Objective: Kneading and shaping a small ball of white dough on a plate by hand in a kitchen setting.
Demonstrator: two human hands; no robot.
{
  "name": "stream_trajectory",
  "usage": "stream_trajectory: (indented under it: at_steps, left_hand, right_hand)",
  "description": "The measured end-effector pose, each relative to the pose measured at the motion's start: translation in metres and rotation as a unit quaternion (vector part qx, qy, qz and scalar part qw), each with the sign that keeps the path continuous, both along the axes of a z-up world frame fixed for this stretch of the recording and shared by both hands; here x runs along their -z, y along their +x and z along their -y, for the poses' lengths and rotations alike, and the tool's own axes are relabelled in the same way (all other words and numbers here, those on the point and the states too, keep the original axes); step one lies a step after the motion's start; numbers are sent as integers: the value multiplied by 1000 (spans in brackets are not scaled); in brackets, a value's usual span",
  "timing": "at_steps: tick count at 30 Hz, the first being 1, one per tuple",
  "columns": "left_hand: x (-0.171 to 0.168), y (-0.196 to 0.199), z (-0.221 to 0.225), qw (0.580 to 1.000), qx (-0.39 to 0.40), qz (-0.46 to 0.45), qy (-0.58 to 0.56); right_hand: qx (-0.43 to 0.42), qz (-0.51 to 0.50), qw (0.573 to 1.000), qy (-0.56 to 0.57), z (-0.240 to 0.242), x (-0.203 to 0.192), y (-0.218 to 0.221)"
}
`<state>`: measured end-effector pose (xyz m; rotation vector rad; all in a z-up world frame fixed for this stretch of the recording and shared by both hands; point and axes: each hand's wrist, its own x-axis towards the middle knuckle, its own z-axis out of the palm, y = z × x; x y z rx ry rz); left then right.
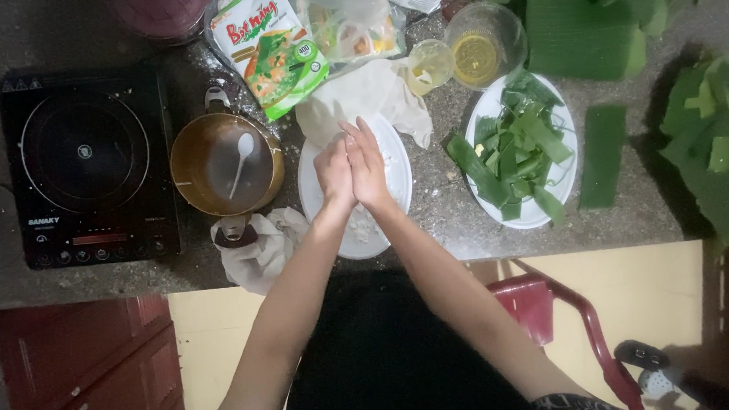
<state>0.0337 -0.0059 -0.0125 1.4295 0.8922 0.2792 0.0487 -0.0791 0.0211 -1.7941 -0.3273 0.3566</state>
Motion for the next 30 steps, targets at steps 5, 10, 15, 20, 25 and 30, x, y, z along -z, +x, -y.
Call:
stream_trajectory:
  at_steps: [5,10,15,20,25,30]
  left_hand:
    - [-13,12,2,999,-21,-25,-12]
    - [-53,11,4,998,-14,-56,36]
    - [-79,5,-1,984,155,-86,37]
    - [-107,-10,-11,913,378,-101,116]
    - [-65,-22,-33,850,472,-133,194]
    - [19,-69,-40,784,448,-67,424]
  right_hand:
    - [42,-104,991,72,-1,0,6]
    - [93,-239,953,160,0,4,10]
    - [160,-405,858,271,3,8,22]
    - [205,-524,753,340,7,17,24]
    - [148,-557,742,343,22,18,26]
    - [170,-443,868,148,52,73,30]
